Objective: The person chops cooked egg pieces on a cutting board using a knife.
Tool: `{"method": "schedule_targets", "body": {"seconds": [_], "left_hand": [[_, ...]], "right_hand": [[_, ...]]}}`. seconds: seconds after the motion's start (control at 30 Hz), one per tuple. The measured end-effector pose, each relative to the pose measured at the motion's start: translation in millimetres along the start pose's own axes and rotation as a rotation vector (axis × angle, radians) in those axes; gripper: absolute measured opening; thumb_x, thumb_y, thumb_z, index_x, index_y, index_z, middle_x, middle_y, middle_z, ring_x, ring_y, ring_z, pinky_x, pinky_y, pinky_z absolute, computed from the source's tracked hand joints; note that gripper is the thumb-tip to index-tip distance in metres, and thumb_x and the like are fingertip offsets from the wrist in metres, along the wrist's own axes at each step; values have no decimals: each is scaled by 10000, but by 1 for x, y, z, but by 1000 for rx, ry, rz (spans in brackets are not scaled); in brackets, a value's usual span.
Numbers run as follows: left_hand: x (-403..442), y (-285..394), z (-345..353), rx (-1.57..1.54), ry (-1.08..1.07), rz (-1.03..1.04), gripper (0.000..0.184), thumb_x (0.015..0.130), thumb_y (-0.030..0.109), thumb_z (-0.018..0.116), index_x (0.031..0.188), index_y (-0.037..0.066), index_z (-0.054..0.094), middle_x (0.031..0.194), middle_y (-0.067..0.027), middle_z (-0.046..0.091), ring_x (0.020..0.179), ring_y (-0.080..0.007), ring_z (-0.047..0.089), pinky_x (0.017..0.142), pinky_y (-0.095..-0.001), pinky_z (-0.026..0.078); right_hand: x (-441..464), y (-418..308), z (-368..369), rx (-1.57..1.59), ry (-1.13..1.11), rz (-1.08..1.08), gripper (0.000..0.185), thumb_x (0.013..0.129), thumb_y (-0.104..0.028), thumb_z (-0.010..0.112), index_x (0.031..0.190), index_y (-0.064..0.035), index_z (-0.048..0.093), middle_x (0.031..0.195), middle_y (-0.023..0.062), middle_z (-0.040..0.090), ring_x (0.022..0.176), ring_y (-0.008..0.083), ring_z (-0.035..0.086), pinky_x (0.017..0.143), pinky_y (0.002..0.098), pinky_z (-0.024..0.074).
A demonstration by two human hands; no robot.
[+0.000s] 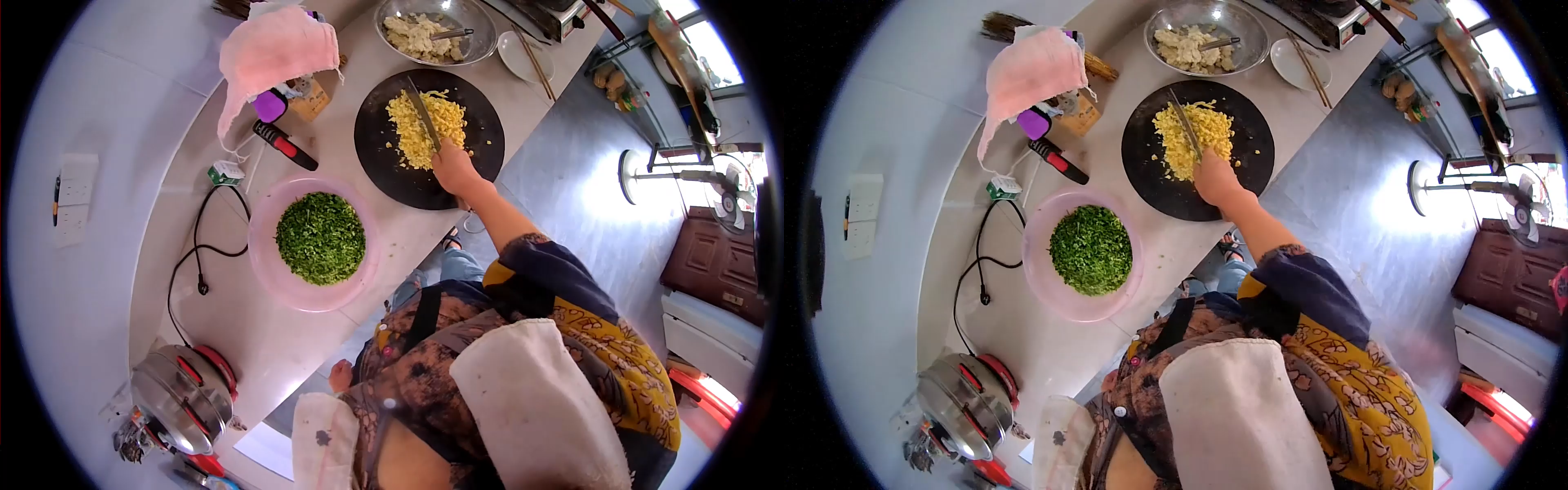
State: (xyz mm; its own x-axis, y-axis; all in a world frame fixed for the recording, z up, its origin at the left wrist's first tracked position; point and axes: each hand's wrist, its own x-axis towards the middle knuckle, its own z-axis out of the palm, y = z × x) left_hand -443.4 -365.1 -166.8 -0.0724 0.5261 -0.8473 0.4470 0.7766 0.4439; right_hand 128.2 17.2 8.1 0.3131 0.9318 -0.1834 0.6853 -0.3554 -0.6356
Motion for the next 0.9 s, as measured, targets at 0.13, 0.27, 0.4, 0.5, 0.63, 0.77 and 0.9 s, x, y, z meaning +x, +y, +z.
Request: {"method": "schedule_targets", "body": {"seconds": [0.13, 0.27, 0.4, 0.5, 0.63, 0.77, 0.9], "left_hand": [[-10, 3, 15, -5, 203, -6, 301, 790, 374, 557, 808, 94, 668, 692, -48, 655, 682, -163, 616, 646, -313, 468], [-5, -8, 18, 84, 217, 102, 272, 794, 327, 562, 765, 72, 650, 697, -43, 655, 652, -164, 602, 625, -330, 468], [-43, 67, 16, 145, 280, 60, 247, 800, 283, 564, 754, 52, 640, 686, -7, 639, 643, -135, 582, 620, -320, 472], [-73, 124, 19, -76, 262, 11, 245, 812, 265, 564, 752, 36, 631, 672, 17, 614, 651, -105, 559, 615, -300, 462], [-33, 42, 14, -71, 180, -25, 227, 829, 239, 567, 774, 30, 635, 688, 27, 604, 657, -77, 540, 598, -266, 451], [0, -11, 9, 76, 160, 125, 208, 831, 229, 580, 816, 32, 645, 720, 19, 616, 665, -77, 547, 603, -256, 454], [-48, 80, 10, -205, 188, 7, 216, 834, 219, 590, 879, 15, 642, 753, 5, 627, 687, -94, 564, 659, -263, 477]], "right_hand": [[-19, -22, -20, 65, 12, -12, 263, 884, -206, 496, 921, 50, 452, 774, 309, 586, 802, 469, 579, 716, 505, 456], [-12, -15, 7, -14, -39, -8, 259, 887, -207, 497, 918, 45, 447, 783, 303, 591, 814, 470, 579, 719, 502, 457], [-10, -12, 11, 6, -42, 12, 251, 890, -208, 498, 915, 36, 445, 809, 286, 605, 841, 456, 582, 732, 488, 457], [-19, -21, -7, 33, -57, 41, 248, 889, -207, 498, 915, 34, 446, 839, 276, 614, 852, 448, 584, 747, 481, 458], [-25, -36, -8, 18, -48, 43, 241, 891, -201, 490, 928, 34, 450, 845, 275, 613, 868, 447, 582, 766, 486, 452], [-16, -18, 16, -31, -72, 48, 252, 894, -205, 482, 951, 39, 451, 850, 298, 601, 867, 458, 577, 777, 498, 446], [-21, -31, -4, -16, -108, 24, 267, 895, -217, 483, 945, 42, 442, 869, 307, 595, 879, 463, 569, 772, 500, 445]]}}
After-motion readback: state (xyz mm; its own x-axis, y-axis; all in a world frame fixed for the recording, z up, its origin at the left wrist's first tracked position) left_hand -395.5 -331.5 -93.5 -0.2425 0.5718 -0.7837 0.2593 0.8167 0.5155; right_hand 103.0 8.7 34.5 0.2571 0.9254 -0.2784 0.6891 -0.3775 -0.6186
